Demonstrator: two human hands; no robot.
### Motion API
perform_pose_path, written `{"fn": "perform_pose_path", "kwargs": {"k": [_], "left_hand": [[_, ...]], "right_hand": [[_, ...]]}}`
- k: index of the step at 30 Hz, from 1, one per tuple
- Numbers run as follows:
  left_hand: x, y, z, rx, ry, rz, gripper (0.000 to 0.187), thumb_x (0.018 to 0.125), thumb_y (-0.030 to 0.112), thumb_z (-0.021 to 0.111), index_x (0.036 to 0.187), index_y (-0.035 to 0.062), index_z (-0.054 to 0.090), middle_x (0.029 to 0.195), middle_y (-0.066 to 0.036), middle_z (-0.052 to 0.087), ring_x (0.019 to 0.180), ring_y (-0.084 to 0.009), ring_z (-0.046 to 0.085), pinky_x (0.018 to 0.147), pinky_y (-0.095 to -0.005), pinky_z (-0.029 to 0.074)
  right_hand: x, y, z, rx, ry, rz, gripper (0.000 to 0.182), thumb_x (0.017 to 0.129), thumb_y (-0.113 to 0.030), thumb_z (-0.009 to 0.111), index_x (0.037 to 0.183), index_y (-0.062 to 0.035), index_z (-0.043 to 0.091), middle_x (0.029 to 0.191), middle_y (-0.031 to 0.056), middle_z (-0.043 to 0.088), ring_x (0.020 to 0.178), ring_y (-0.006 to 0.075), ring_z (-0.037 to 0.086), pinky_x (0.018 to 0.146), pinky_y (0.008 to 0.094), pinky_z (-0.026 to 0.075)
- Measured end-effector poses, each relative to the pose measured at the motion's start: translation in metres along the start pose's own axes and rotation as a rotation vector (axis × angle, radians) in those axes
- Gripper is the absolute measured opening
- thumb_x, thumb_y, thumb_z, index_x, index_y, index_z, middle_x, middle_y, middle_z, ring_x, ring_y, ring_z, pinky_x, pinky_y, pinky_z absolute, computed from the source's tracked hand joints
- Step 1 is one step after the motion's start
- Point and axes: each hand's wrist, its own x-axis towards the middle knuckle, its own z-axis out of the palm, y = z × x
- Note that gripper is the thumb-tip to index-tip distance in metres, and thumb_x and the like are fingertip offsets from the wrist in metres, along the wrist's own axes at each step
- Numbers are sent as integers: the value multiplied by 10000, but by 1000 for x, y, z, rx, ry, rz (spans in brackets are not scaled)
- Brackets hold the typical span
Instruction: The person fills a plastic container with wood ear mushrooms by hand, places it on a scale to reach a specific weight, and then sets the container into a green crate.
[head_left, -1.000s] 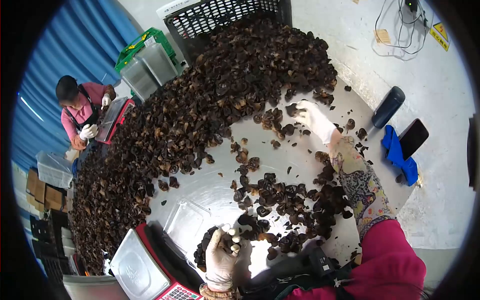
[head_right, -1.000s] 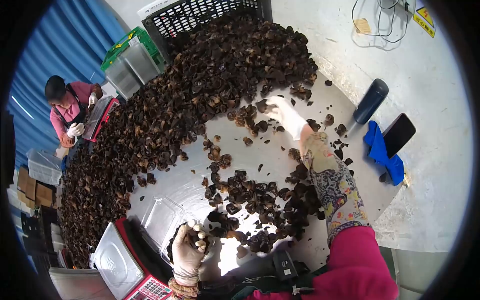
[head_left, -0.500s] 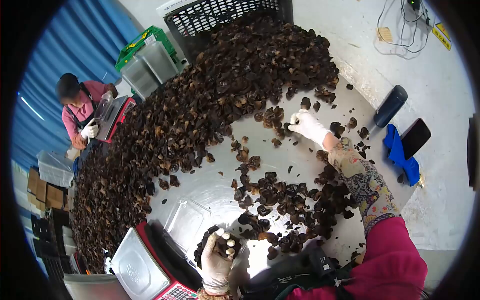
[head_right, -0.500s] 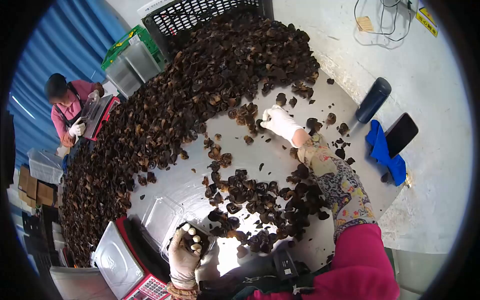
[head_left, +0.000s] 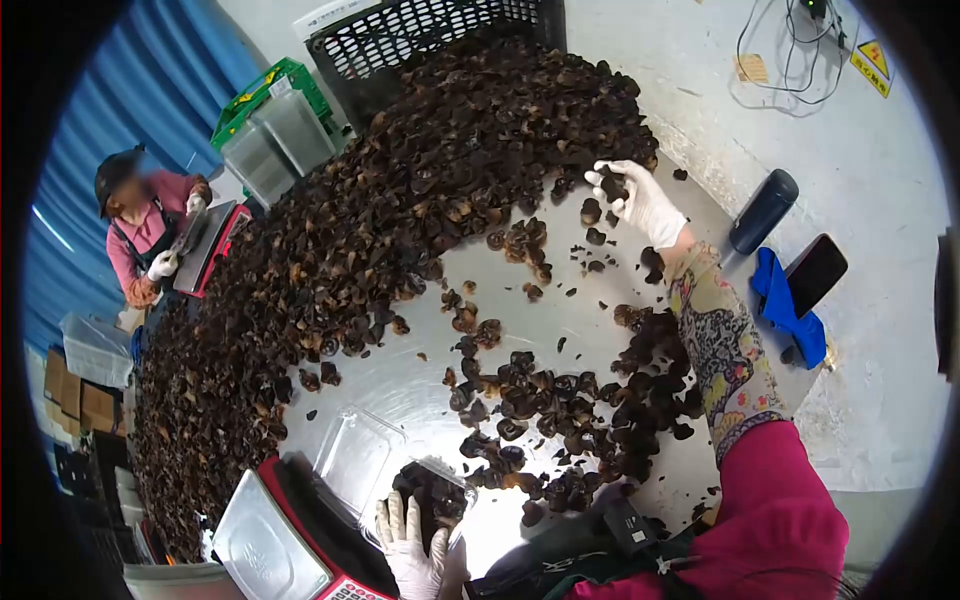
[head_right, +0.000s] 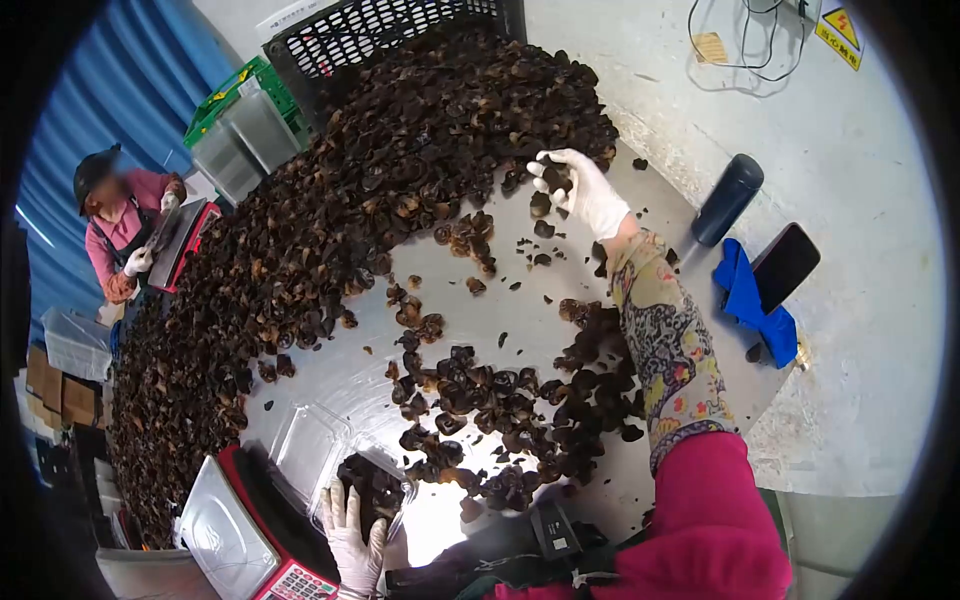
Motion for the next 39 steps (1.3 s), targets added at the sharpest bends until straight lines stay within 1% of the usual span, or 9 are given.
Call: {"fn": "perform_pose_path", "kwargs": {"k": [4,7,8,10,12,21,28,36,39], "left_hand": [[-6,7,-1,-119,149,-58,649,827,298,624,1365,28,382,1436,-209,318,1345,-411,249,1100,-492,200],[-3,11,-1,-215,348,-71,671,838,330,600,1373,2,363,1420,-227,333,1345,-391,264,1106,-470,192],[-3,10,0,-213,347,-71,671,838,330,600,1373,2,363,1420,-227,333,1345,-391,264,1106,-470,192],[-2,4,4,-165,225,-104,673,847,360,579,1368,-10,366,1403,-234,352,1335,-396,279,1105,-471,195],[0,7,4,-117,167,-99,648,866,345,556,1367,-18,364,1386,-232,374,1324,-398,296,1103,-470,199],[-6,4,10,-216,300,-105,595,857,265,591,1359,14,393,1375,-196,406,1315,-363,322,1105,-452,204],[-4,8,10,-269,328,-108,551,863,265,593,1338,36,435,1359,-187,426,1298,-359,346,1092,-449,231],[-6,11,5,-267,333,-135,497,855,245,611,1292,41,492,1327,-194,452,1256,-366,397,1066,-446,275],[-6,-3,13,-240,318,-92,512,849,237,612,1305,47,475,1341,-194,436,1264,-367,384,1065,-453,273]], "right_hand": [[12,-14,-9,-29,85,-51,277,877,-312,585,1031,-82,598,929,48,646,706,123,613,465,162,385],[24,6,-13,-606,222,-94,146,849,-256,657,820,-121,610,704,-34,569,540,38,486,427,170,325],[30,12,-15,-798,283,-18,240,815,-308,683,901,-88,642,798,33,642,638,118,590,516,235,444],[52,39,-34,-1206,448,-104,272,809,-306,693,896,-53,644,742,30,630,645,116,582,550,262,438],[33,25,6,-1570,555,86,421,733,-293,735,1023,-2,646,972,197,663,893,319,632,807,370,466],[14,19,17,-924,141,24,138,845,-160,631,915,-41,633,717,12,597,593,82,513,508,224,383],[20,49,50,-673,-31,-79,132,887,-175,574,957,-70,611,734,9,597,613,62,555,458,193,357],[6,40,87,-760,-218,359,175,852,-238,611,935,-84,615,824,2,603,597,64,532,451,182,342],[-7,30,57,-318,-340,289,199,885,-206,566,1042,-84,556,969,97,623,595,82,523,414,153,347]]}}
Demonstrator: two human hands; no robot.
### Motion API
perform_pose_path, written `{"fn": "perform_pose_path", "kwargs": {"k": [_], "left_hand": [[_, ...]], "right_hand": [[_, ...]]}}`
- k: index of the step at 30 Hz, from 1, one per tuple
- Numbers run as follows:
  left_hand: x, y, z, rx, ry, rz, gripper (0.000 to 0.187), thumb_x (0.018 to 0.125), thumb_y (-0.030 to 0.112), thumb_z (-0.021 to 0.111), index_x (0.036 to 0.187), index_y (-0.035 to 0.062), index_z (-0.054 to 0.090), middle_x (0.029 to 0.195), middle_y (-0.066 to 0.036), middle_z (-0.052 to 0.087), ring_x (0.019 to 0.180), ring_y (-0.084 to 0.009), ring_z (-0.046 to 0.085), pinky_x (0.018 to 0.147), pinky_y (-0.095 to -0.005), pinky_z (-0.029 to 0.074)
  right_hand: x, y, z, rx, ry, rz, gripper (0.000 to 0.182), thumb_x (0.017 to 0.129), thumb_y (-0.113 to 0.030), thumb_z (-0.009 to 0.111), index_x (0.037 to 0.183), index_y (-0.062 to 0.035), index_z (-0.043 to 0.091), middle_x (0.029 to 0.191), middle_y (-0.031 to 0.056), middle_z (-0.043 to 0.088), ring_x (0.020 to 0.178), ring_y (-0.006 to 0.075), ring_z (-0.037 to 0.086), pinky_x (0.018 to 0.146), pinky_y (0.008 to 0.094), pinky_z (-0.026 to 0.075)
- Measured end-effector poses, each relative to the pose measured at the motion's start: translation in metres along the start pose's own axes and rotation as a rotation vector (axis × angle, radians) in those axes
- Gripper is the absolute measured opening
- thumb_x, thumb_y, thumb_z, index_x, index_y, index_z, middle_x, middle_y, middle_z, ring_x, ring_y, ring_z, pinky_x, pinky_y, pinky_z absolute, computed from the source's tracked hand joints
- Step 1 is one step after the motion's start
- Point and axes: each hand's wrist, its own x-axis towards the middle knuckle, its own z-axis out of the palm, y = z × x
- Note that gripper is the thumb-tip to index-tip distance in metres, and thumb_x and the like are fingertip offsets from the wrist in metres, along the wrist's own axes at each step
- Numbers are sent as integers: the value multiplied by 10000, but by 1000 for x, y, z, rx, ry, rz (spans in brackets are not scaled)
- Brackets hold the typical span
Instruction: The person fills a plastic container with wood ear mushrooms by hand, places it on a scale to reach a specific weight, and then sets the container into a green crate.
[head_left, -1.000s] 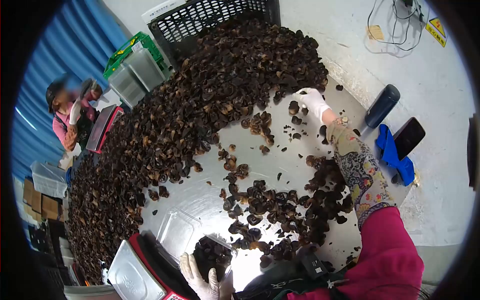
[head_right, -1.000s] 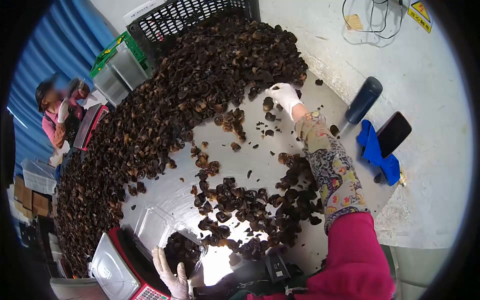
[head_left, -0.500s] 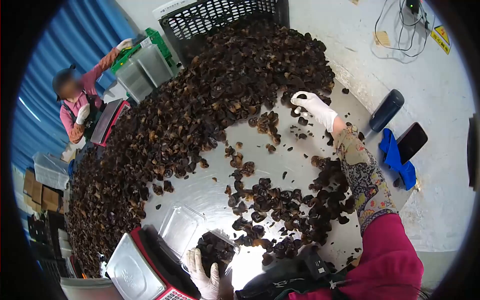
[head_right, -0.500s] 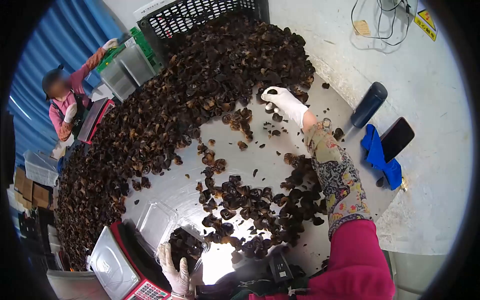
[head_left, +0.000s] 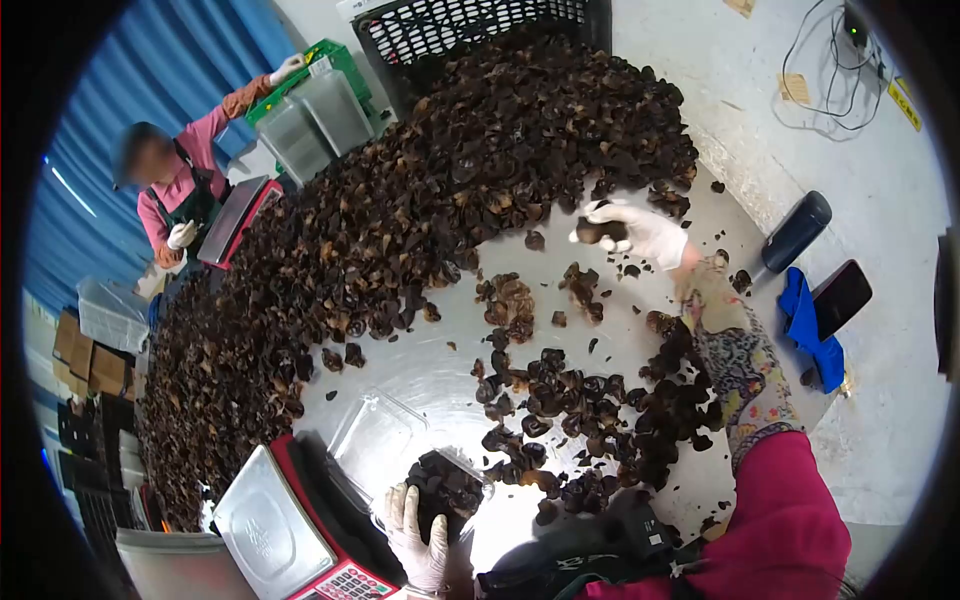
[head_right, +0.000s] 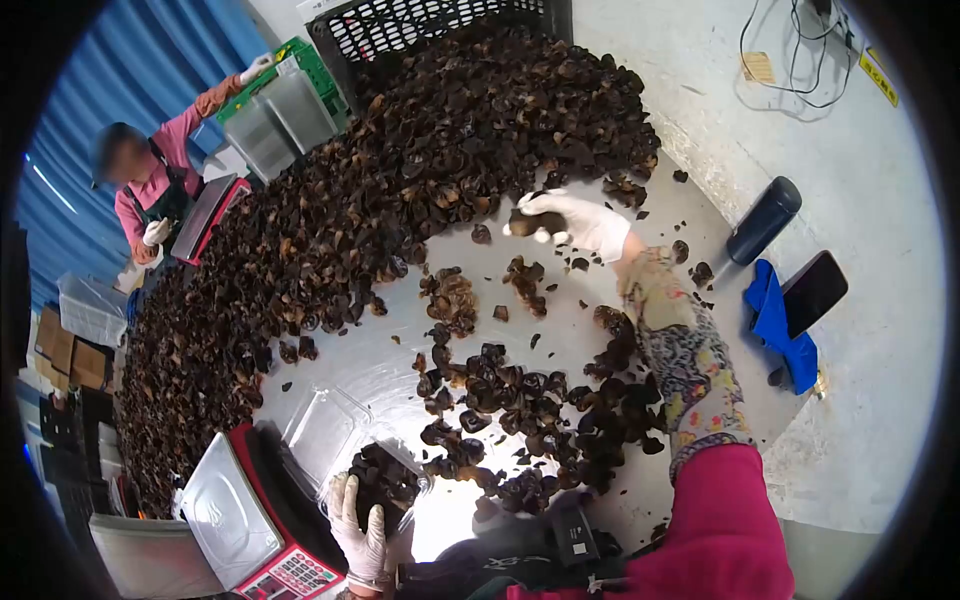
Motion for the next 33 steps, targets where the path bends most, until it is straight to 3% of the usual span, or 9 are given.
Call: {"fn": "perform_pose_path", "kwargs": {"k": [2,7,12,16,21,25,29,31,33], "left_hand": [[-1,-1,0,7,-11,-4,518,846,236,614,1307,48,472,1341,-192,436,1264,-367,384,1065,-454,273],[3,6,-4,2,15,-2,547,773,161,664,1275,25,494,1315,-206,459,1266,-396,377,1061,-484,274],[2,5,-5,34,12,18,503,832,177,614,1295,41,473,1323,-180,456,1264,-377,386,1062,-462,283],[2,3,-3,14,32,7,535,782,165,657,1274,35,493,1309,-182,469,1257,-373,393,1059,-475,281],[2,3,-3,6,24,6,534,790,174,652,1279,36,488,1316,-179,464,1264,-372,387,1062,-474,277],[3,5,-5,-30,36,5,540,793,170,648,1287,27,484,1313,-188,466,1256,-372,397,1059,-476,279],[0,7,-5,-55,145,-102,557,796,186,642,1292,-8,476,1295,-240,463,1212,-394,435,1043,-480,291],[1,11,-12,92,95,-78,579,801,224,642,1304,-2,465,1307,-245,457,1203,-391,438,1047,-464,280],[0,11,-6,243,-99,-102,598,840,263,606,1336,-11,414,1342,-205,449,1249,-359,410,1084,-435,225]], "right_hand": [[-24,-4,4,110,-49,-148,225,910,-178,519,1109,-74,527,1073,169,607,633,119,540,407,148,355],[-13,3,14,144,-81,-146,329,945,-339,512,1052,-38,592,816,15,572,677,93,565,413,132,360],[11,20,73,-531,93,43,194,839,-231,647,879,-41,645,718,3,592,580,64,533,465,195,359],[36,47,96,-877,201,135,283,813,-267,668,981,-39,656,831,76,662,681,176,618,612,286,483],[63,60,102,-1293,364,-139,319,796,-321,644,1067,-153,664,1018,98,667,986,284,613,843,393,481],[78,62,100,-1544,179,-238,225,804,-299,614,940,-131,679,941,90,660,872,306,611,835,383,477],[29,16,113,-556,173,-96,165,849,-217,626,874,-58,663,760,-24,613,664,47,540,582,224,444],[15,24,107,-82,160,-141,159,856,-217,623,892,-66,655,771,-30,605,634,46,518,563,213,424],[12,49,86,-607,-29,44,152,872,-203,602,922,-69,655,774,-8,601,624,50,527,533,205,409]]}}
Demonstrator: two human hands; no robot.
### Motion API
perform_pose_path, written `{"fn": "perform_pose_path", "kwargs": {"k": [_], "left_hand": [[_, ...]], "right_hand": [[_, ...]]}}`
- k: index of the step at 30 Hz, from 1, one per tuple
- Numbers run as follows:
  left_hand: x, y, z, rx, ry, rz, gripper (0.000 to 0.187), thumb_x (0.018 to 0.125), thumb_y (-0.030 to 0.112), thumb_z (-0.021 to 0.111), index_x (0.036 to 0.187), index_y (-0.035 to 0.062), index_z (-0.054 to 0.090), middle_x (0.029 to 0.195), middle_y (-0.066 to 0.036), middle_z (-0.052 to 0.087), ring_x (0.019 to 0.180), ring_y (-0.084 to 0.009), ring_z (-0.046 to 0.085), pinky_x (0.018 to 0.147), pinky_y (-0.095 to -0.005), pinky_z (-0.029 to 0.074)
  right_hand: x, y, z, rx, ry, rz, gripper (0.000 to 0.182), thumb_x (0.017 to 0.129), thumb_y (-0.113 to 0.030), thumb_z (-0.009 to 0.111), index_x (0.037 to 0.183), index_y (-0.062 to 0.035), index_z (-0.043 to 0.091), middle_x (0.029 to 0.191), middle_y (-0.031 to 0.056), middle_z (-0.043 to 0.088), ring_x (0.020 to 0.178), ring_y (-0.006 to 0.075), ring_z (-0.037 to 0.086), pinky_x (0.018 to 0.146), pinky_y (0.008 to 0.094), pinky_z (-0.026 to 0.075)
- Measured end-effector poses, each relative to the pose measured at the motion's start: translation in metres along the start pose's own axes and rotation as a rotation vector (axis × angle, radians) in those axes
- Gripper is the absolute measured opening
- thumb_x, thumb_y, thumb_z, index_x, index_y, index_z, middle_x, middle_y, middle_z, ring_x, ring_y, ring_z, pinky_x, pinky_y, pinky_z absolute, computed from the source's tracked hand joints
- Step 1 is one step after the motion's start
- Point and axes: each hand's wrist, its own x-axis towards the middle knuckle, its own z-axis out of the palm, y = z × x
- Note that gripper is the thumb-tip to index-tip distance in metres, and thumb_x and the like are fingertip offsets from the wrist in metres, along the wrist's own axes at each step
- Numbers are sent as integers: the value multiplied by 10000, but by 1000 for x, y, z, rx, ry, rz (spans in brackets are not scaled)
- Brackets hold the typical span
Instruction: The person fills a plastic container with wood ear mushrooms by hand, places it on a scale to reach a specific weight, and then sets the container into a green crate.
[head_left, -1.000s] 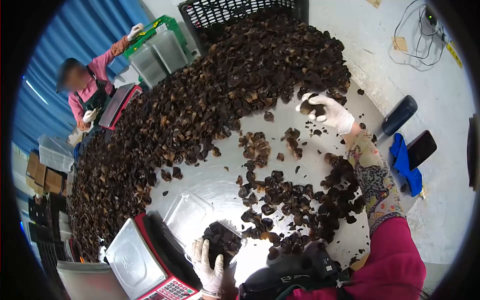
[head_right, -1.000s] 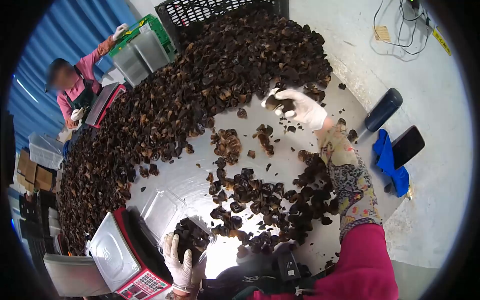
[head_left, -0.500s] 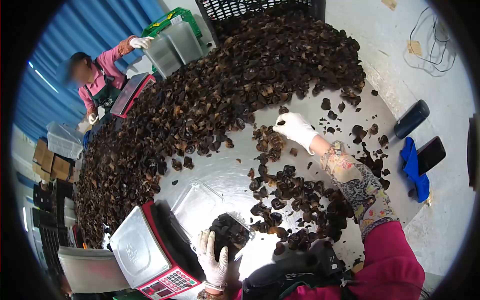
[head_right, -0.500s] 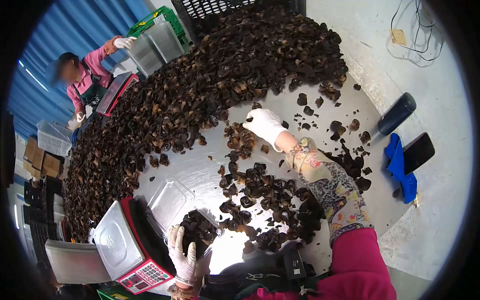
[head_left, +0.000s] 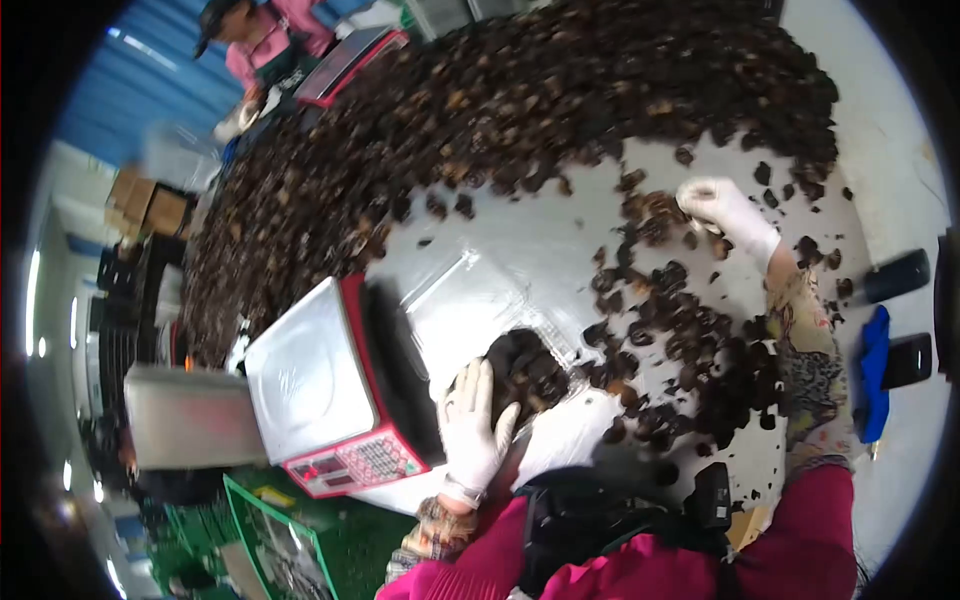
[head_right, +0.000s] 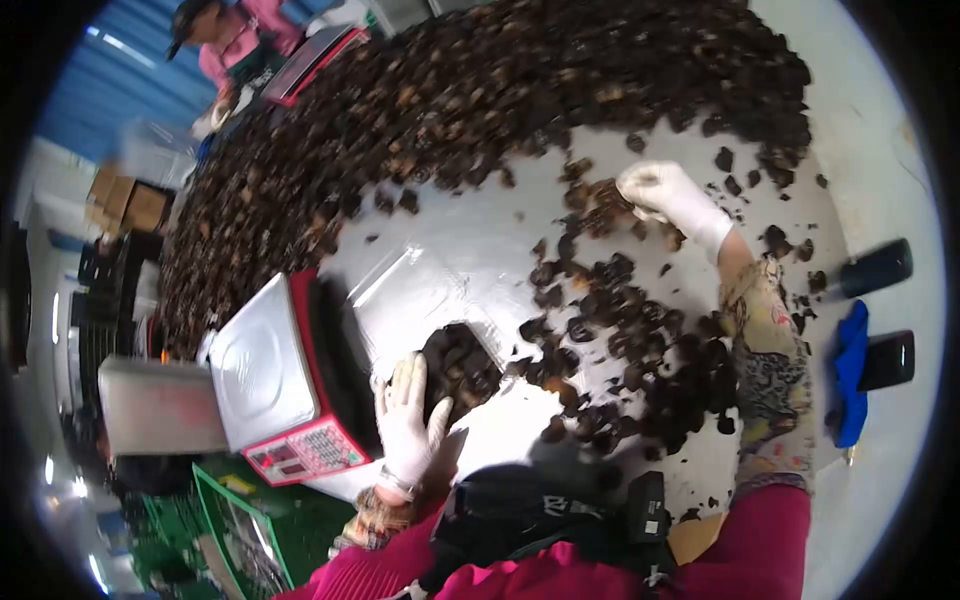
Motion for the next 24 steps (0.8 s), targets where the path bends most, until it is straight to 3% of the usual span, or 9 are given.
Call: {"fn": "perform_pose_path", "kwargs": {"k": [2,3,4,10,15,16,18,19,24], "left_hand": [[-4,-8,1,-78,55,21,604,848,250,606,1345,-19,394,1352,-210,438,1274,-357,389,1086,-432,234],[-7,-12,3,-204,126,1,598,851,234,605,1350,-16,390,1356,-212,434,1282,-360,380,1083,-433,242],[-11,-14,4,-334,196,-21,593,853,218,603,1355,-12,385,1359,-214,430,1290,-363,372,1081,-434,251],[-10,-11,3,-456,409,-182,587,912,161,548,1409,-2,279,1461,-233,251,1366,-341,250,1091,-401,254],[8,-30,18,-1142,505,-576,628,959,329,500,1420,-9,242,1459,-159,282,1324,-236,312,1084,-329,258],[12,-38,25,-1232,548,-622,632,957,345,500,1423,1,246,1454,-152,292,1318,-233,323,1085,-324,255],[18,-41,16,-1432,553,-648,624,954,360,502,1420,20,266,1435,-138,328,1292,-213,356,1087,-320,247],[20,-44,13,-1513,521,-652,614,954,379,494,1415,33,283,1400,-129,379,1267,-195,384,1069,-321,274],[30,-41,-1,-1539,738,-440,534,993,413,349,1324,-3,403,1149,-142,541,1109,-224,497,1039,-357,326]], "right_hand": [[1,32,16,-674,300,-193,132,890,-175,574,914,-77,660,763,2,594,606,50,533,492,192,379],[-26,-32,37,-310,214,283,144,892,-165,571,888,-58,666,778,17,613,621,65,559,500,201,405],[-32,-38,53,-316,204,279,144,892,-165,571,888,-58,666,778,17,613,621,65,559,500,201,405],[-67,-50,168,-115,-156,-469,165,871,-166,617,876,-6,656,839,45,621,664,86,577,574,221,457],[-79,-37,240,-220,-149,-448,217,846,-150,637,1014,-14,660,940,133,661,883,259,619,795,325,470],[-76,-26,243,-225,-18,-577,216,856,-140,626,1023,-6,651,915,120,669,781,203,633,718,294,490],[-85,-34,230,-130,52,-378,194,871,-123,608,1015,0,650,854,92,670,653,136,613,619,255,491],[-87,-31,223,-212,150,-376,182,844,-133,587,957,-9,658,910,160,669,828,303,656,733,315,506],[-118,-26,195,-78,-20,107,230,916,-181,535,942,27,632,769,93,636,629,130,606,505,254,452]]}}
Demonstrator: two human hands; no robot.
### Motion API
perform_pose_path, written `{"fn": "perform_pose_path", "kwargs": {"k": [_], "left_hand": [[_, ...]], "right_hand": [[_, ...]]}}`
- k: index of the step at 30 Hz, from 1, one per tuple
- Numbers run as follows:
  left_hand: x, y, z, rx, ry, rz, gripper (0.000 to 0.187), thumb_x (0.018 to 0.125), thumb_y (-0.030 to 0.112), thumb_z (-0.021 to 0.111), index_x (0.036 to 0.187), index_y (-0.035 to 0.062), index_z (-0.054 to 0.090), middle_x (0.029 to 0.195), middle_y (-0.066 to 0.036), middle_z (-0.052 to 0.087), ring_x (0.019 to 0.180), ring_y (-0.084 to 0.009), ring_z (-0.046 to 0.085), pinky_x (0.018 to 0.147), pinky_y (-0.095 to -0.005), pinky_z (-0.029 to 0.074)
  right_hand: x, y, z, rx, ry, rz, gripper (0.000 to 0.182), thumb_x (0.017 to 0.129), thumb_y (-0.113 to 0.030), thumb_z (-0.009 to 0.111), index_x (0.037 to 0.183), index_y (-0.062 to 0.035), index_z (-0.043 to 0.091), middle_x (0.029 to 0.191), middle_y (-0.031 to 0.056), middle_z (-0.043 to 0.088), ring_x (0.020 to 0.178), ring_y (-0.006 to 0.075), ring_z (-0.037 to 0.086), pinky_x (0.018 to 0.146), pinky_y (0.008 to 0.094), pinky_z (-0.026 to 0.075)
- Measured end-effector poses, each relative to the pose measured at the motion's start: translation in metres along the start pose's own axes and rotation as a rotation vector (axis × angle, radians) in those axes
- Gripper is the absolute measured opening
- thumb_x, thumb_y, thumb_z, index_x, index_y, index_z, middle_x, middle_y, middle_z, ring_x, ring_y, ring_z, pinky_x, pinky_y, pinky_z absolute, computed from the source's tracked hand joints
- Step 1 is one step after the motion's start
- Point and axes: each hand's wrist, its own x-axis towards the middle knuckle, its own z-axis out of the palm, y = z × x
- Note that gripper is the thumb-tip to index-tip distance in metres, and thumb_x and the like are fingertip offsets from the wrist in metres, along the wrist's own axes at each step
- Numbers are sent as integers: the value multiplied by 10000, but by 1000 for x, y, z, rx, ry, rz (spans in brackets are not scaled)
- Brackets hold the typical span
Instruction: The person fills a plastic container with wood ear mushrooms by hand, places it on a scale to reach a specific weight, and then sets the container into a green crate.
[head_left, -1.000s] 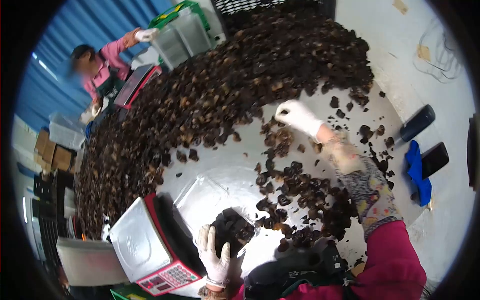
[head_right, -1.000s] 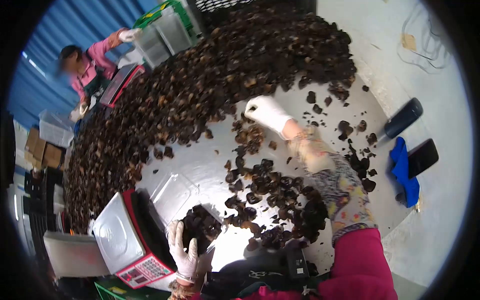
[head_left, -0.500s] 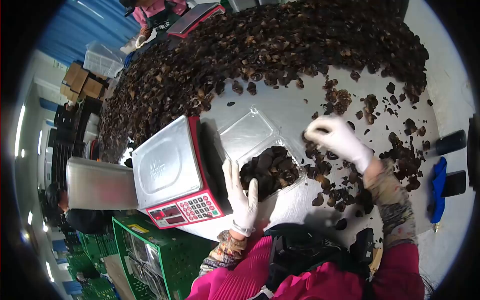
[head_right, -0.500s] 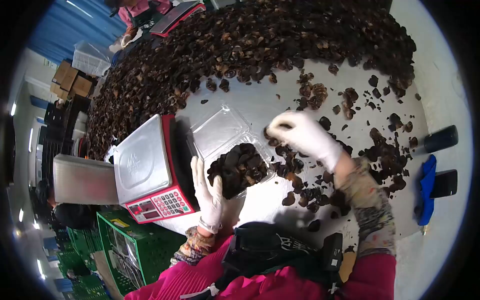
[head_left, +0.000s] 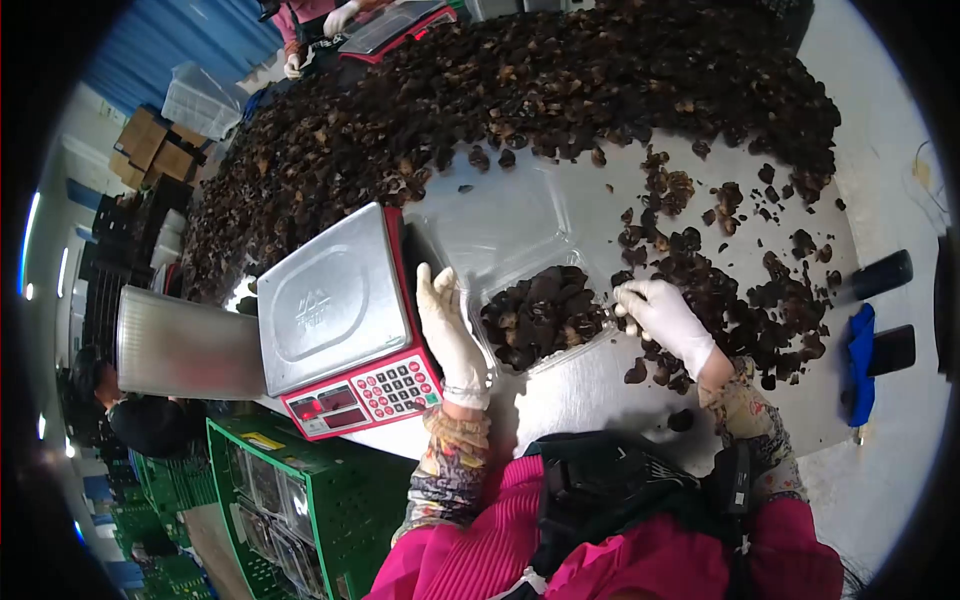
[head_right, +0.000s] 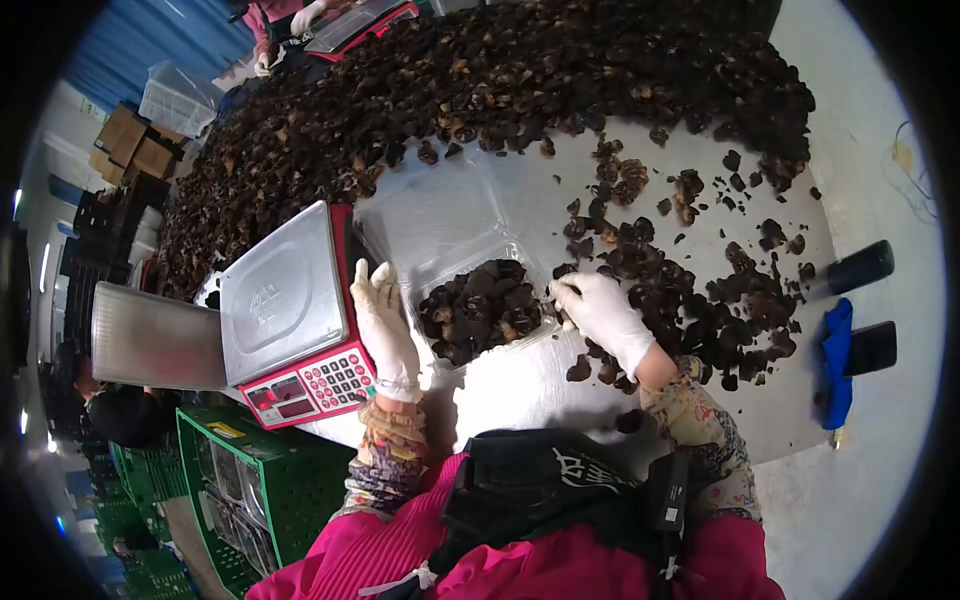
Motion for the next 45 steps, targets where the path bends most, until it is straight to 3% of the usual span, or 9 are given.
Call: {"fn": "perform_pose_path", "kwargs": {"k": [2,4,6,9,13,20,22,32,45], "left_hand": [[-11,13,-10,166,-95,-23,521,999,420,319,1189,-14,536,1075,-111,562,1054,-205,512,1003,-336,359],[-26,25,-27,501,-252,-4,226,942,186,531,1053,1,600,1014,-73,586,993,-174,552,861,-297,450],[-39,20,-50,963,-470,388,252,902,112,587,1122,-9,569,1033,-74,575,970,-156,548,842,-267,452],[-68,15,-59,524,-374,-163,427,929,153,558,1312,5,440,1101,-88,557,972,-144,535,878,-262,438],[-72,19,-54,308,-267,-297,419,979,222,476,1330,-1,421,1163,-48,522,1004,-126,511,886,-248,427],[-63,24,-39,815,-446,182,172,864,80,605,1028,48,647,1138,-100,555,1096,-229,530,890,-314,466],[-62,21,-37,1191,-510,428,237,755,-10,652,974,75,683,1137,-133,552,1092,-288,522,947,-368,414],[-54,31,-13,1519,-585,464,272,650,104,672,920,74,685,1023,-79,562,1007,-276,502,826,-399,400],[-65,48,-22,1151,-548,499,146,715,94,707,834,28,654,893,-82,606,866,-272,564,747,-388,460]], "right_hand": [[-10,10,-2,321,-159,117,278,964,-234,484,966,19,598,736,10,557,549,62,491,434,194,367],[-16,21,-3,376,-133,160,280,967,-254,484,954,1,598,702,19,551,528,60,476,433,187,367],[-24,16,-9,419,-152,204,286,966,-266,488,948,-2,598,686,15,544,515,54,462,431,184,365],[-25,18,-10,433,-179,260,295,965,-288,493,941,-14,600,662,8,534,491,41,432,426,181,361],[-28,21,-4,345,-103,175,262,957,-263,514,972,-17,606,685,6,554,521,41,467,440,177,378],[-31,18,22,-240,155,-501,94,779,-113,666,863,-77,644,846,102,631,753,255,620,674,319,493],[-31,22,30,-390,104,-537,118,773,-112,678,868,-48,653,839,100,621,758,279,616,686,334,493],[-10,0,50,-1014,27,-597,72,725,-134,619,766,-78,638,799,96,612,663,255,643,566,360,500],[7,-6,48,-929,17,-436,270,757,-343,649,765,-75,679,725,129,648,709,290,647,659,388,519]]}}
